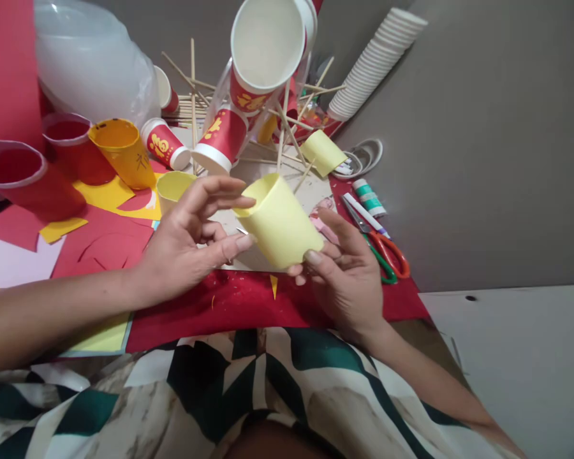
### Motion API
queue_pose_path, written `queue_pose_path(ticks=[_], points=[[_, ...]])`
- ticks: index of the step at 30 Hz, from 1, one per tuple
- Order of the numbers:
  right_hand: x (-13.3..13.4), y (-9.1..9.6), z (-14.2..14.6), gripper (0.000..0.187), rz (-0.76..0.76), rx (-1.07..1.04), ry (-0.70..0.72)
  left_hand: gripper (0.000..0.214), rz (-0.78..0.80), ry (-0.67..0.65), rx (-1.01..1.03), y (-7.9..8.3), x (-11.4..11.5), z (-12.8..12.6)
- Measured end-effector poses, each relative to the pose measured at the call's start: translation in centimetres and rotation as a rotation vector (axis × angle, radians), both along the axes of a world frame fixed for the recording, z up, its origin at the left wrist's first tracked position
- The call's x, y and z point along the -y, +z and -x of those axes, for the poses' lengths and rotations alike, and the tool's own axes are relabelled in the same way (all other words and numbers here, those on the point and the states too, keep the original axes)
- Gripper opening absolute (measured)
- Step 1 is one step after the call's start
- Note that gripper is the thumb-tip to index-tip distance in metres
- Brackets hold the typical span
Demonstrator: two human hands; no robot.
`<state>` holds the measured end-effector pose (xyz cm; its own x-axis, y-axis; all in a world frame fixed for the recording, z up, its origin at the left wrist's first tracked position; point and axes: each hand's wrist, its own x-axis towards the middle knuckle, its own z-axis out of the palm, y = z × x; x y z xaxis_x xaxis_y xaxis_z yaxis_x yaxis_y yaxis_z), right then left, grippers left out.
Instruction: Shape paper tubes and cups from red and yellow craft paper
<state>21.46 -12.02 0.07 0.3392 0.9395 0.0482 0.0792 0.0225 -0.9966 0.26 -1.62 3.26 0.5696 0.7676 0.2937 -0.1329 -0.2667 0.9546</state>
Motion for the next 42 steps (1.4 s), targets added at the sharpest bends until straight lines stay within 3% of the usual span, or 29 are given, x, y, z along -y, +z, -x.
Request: queue_pose_path(ticks=[4,7,10,12,16,20,27,35,39,42], points=[[0.2,0.1,-0.5,0.062,0.026,0.001,0.120,0.015,-0.026,-0.021,-0.069,0.9,-0.4,0.2],[-0.5,0.3,-2.3,0.055,-0.007,0.129,0.096,0.015,-0.129,0.036,-0.153,2.0,-0.4,1.0],[-1.8,0.0,-4.8,0.036,-0.035,0.468,0.036,0.009,-0.324,0.174,-0.179,2.7,-0.6,1.9],[-2.7,-0.3,-5.9,0.031,-0.012,0.719,0.121,0.008,-0.418,0.229,-0.190,2.7,-0.7,2.3],[-3.9,-0.2,-6.0,0.039,0.011,1.075,0.373,0.008,-0.434,0.211,-0.297,2.2,-0.8,2.2],[-4.5,0.4,-4.6,0.047,0.171,1.333,0.425,0.009,-0.533,0.160,-0.348,2.0,-0.8,1.6],[-4.9,0.5,-4.7,0.021,0.209,1.363,0.516,0.009,-0.620,0.120,-0.352,1.6,-1.2,1.4],[-4.1,1.3,-5.7,0.020,0.207,1.253,0.576,0.007,-0.654,0.099,-0.341,1.4,-1.4,1.5],[-2.8,2.6,-8.9,0.025,0.155,1.152,0.432,0.004,-0.699,0.065,-0.295,1.3,-1.7,1.6],[-3.1,2.7,-13.0,0.021,0.201,1.037,-0.053,0.003,-0.683,0.052,-0.296,1.1,-1.9,1.6]])
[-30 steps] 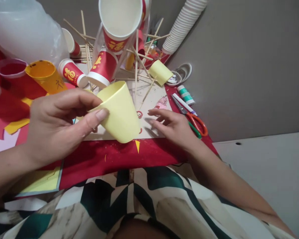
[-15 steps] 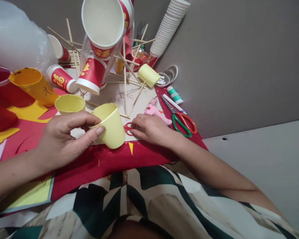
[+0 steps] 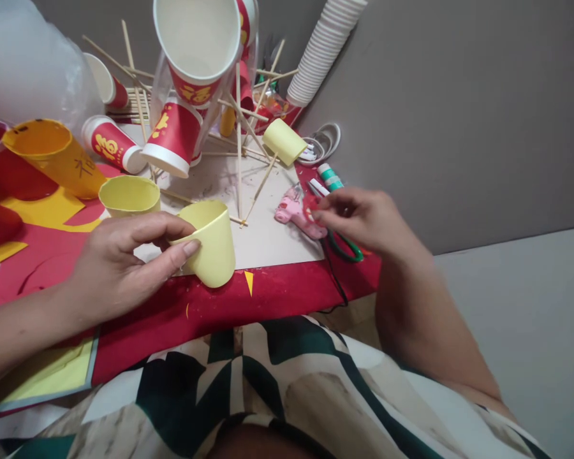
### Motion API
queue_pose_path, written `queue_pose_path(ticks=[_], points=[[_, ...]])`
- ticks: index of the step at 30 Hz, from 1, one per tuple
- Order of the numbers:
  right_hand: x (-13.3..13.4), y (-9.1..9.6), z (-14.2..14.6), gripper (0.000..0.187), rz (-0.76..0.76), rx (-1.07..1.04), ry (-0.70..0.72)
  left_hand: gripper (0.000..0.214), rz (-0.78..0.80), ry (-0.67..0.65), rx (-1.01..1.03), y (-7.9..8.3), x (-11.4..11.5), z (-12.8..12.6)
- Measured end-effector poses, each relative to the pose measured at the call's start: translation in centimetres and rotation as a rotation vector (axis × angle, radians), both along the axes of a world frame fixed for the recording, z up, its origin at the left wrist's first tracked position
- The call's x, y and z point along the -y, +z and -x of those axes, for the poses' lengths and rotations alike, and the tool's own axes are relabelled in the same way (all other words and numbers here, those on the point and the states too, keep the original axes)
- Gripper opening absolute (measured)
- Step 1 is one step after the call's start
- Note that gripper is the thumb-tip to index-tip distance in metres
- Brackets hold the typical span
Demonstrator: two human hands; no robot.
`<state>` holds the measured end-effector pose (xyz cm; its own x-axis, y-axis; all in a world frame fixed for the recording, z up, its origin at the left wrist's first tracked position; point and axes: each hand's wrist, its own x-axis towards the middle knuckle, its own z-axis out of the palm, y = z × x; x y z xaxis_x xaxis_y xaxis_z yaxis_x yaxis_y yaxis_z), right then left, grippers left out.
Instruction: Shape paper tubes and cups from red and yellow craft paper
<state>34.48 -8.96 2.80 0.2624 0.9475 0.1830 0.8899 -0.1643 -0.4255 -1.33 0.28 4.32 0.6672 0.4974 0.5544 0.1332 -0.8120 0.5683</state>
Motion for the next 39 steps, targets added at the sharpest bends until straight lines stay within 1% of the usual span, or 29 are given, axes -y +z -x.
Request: queue_pose_path(ticks=[1,3,5,6,8,10,12,14,15,18,21,25,28,30,32,36,39], points=[[-0.3,-0.2,-1.4,0.020,-0.012,0.017,-0.078,0.003,0.003,-0.006,-0.010,-0.1,0.0,0.0],[-1.0,-1.0,-3.8,0.021,-0.025,0.049,-0.177,0.005,0.013,-0.020,-0.028,-0.1,0.0,0.0],[-1.3,-1.9,-4.9,0.027,-0.032,0.090,-0.241,0.006,0.024,-0.023,-0.029,-0.3,0.1,0.0],[-1.2,-2.3,-4.9,0.031,-0.030,0.102,-0.244,0.006,0.021,-0.032,-0.020,-0.4,0.1,-0.1],[-0.6,-2.9,-4.0,0.038,-0.002,0.100,-0.187,0.004,0.007,-0.036,-0.003,-0.6,0.0,-0.2],[0.4,-3.2,-2.5,0.044,0.051,0.091,-0.105,0.005,-0.015,-0.064,0.006,-0.9,-0.1,-0.3],[1.3,-3.5,-1.1,0.050,0.088,0.087,-0.056,0.005,-0.023,-0.082,-0.007,-1.1,-0.2,-0.3],[1.8,-3.8,-0.2,0.049,0.090,0.077,-0.043,0.006,-0.024,-0.093,-0.029,-1.2,-0.3,-0.2],[1.9,-4.0,0.0,0.047,0.079,0.066,-0.046,0.005,-0.019,-0.075,-0.037,-1.2,-0.3,-0.2],[1.9,-4.6,-0.2,0.040,0.012,-0.005,-0.053,0.005,-0.006,-0.081,-0.043,-1.4,-0.1,-0.1],[1.9,-5.0,-1.1,0.039,-0.098,-0.135,-0.056,0.004,0.006,-0.070,-0.078,-1.6,0.2,-0.1],[2.1,-5.0,-3.0,0.042,-0.271,-0.346,-0.130,0.006,0.031,-0.038,-0.104,-2.1,0.3,-0.2],[1.9,-4.8,-4.8,0.042,-0.384,-0.443,-0.177,0.005,0.029,-0.042,-0.096,-2.3,0.2,-0.1],[1.1,-4.5,-6.1,0.043,-0.439,-0.464,-0.191,0.004,0.028,-0.059,-0.080,-2.4,0.1,-0.1],[-0.4,-3.9,-7.4,0.044,-0.484,-0.447,-0.200,0.003,0.030,-0.073,-0.065,-2.5,0.1,0.0],[-5.2,-2.2,-9.8,0.041,-0.552,-0.316,-0.197,0.002,0.032,-0.090,-0.059,-2.4,0.1,-0.2],[-8.7,-1.3,-10.8,0.037,-0.542,-0.168,-0.186,0.003,0.025,-0.098,-0.054,-2.3,0.1,-0.3]])
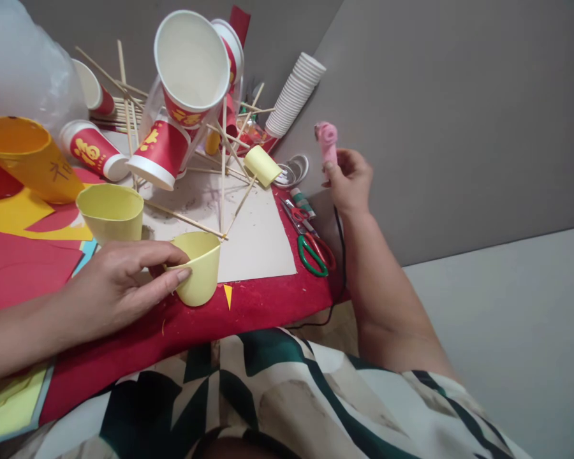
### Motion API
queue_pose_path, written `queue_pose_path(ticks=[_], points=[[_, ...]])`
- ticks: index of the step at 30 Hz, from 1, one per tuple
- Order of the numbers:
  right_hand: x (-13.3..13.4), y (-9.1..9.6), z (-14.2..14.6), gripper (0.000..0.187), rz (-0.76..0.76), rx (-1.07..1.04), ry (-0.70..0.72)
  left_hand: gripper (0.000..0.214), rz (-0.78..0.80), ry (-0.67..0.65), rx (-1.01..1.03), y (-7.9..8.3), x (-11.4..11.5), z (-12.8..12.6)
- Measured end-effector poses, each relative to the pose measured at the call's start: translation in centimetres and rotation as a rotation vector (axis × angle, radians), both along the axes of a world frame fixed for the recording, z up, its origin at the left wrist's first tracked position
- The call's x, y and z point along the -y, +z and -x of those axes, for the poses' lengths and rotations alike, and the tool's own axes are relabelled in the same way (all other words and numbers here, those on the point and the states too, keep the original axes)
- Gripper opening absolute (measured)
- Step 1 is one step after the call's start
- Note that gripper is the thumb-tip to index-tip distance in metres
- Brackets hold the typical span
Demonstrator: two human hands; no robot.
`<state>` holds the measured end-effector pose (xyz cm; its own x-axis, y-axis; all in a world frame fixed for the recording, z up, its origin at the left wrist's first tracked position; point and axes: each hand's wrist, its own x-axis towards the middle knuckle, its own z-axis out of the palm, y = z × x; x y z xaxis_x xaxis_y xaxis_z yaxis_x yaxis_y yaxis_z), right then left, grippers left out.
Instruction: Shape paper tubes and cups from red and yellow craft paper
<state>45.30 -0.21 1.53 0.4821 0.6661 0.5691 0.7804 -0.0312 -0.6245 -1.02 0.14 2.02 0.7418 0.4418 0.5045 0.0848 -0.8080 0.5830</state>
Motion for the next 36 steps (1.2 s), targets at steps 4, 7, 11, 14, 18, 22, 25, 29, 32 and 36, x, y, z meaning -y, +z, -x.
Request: queue_pose_path(ticks=[4,7,11,14,18,22,25,29,32,36], points=[[-1.7,-0.9,-0.1,0.026,0.102,0.185,-0.031,0.005,-0.016,-0.010,0.015,0.3,0.1,-0.1],[-0.8,-2.4,-0.1,0.024,0.195,0.279,-0.073,0.011,0.013,0.000,0.002,0.4,0.2,-0.2],[1.3,-4.1,-0.2,0.029,0.282,0.351,-0.124,0.013,0.104,0.037,-0.016,0.2,0.0,-0.2],[2.4,-4.8,-0.1,0.026,0.326,0.369,-0.136,0.011,0.210,0.059,-0.021,0.4,-0.1,-0.3],[2.8,-4.7,0.6,0.014,0.377,0.351,-0.102,0.012,0.402,0.053,-0.033,0.8,0.0,-0.5],[3.7,-2.4,4.2,0.018,0.306,0.307,-0.019,0.014,0.489,0.015,-0.042,0.9,0.1,-0.5],[6.1,0.4,10.0,0.018,0.208,0.236,0.163,0.014,0.414,-0.018,-0.077,0.7,0.3,-0.4],[9.6,2.9,19.0,0.027,0.261,0.134,0.564,0.014,0.249,-0.066,-0.067,0.5,0.7,-0.4],[10.5,3.2,23.1,0.028,0.248,0.065,0.931,0.012,0.142,-0.118,-0.009,0.5,1.1,-0.4],[9.9,2.8,24.3,0.007,0.251,0.028,0.957,0.010,0.046,-0.115,-0.003,0.8,1.6,-0.2]])
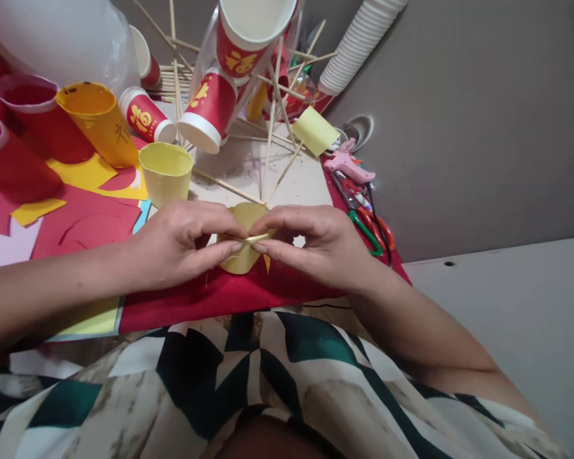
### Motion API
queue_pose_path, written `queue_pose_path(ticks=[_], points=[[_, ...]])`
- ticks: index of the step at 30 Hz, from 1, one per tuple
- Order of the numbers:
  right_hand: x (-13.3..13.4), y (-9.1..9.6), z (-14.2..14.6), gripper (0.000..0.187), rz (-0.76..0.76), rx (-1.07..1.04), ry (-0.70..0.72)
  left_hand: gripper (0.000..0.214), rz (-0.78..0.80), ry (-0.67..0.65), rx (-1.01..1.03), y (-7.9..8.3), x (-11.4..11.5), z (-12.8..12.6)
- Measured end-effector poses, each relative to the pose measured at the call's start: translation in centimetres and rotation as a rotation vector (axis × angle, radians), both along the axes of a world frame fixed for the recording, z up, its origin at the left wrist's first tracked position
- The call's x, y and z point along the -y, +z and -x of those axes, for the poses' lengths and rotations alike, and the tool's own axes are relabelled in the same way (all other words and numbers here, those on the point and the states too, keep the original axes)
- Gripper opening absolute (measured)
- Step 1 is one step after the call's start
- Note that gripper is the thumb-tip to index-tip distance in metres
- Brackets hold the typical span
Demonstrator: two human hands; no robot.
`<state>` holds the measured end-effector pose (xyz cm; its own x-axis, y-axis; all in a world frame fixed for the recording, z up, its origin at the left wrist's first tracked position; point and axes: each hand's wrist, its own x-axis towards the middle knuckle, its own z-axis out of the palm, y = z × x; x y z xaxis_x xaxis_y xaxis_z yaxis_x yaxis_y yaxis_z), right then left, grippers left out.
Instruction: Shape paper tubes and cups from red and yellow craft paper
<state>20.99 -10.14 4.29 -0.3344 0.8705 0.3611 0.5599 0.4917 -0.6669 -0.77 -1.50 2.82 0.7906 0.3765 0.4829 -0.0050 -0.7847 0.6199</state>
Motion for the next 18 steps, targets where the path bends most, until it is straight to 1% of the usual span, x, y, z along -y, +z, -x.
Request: queue_pose_path(ticks=[3,6,11,15,18], points=[[-0.9,0.0,-0.4,0.006,0.028,-0.031,0.013,0.009,-0.043,0.075,-0.013,0.2,0.0,0.0],[-2.1,-0.1,-0.6,0.004,0.031,-0.068,-0.006,0.014,-0.008,0.168,0.008,-0.1,-0.4,-0.1],[-3.6,-1.4,-0.4,0.002,0.107,-0.200,-0.063,0.020,0.140,0.244,-0.004,-0.5,-1.3,-0.5],[-3.8,-2.5,-0.5,0.010,0.101,-0.354,-0.126,0.023,0.292,0.229,0.021,-0.3,-1.6,-0.5],[-3.5,-2.8,-0.8,0.011,0.079,-0.431,-0.129,0.024,0.392,0.222,0.007,0.1,-1.6,-0.7]])
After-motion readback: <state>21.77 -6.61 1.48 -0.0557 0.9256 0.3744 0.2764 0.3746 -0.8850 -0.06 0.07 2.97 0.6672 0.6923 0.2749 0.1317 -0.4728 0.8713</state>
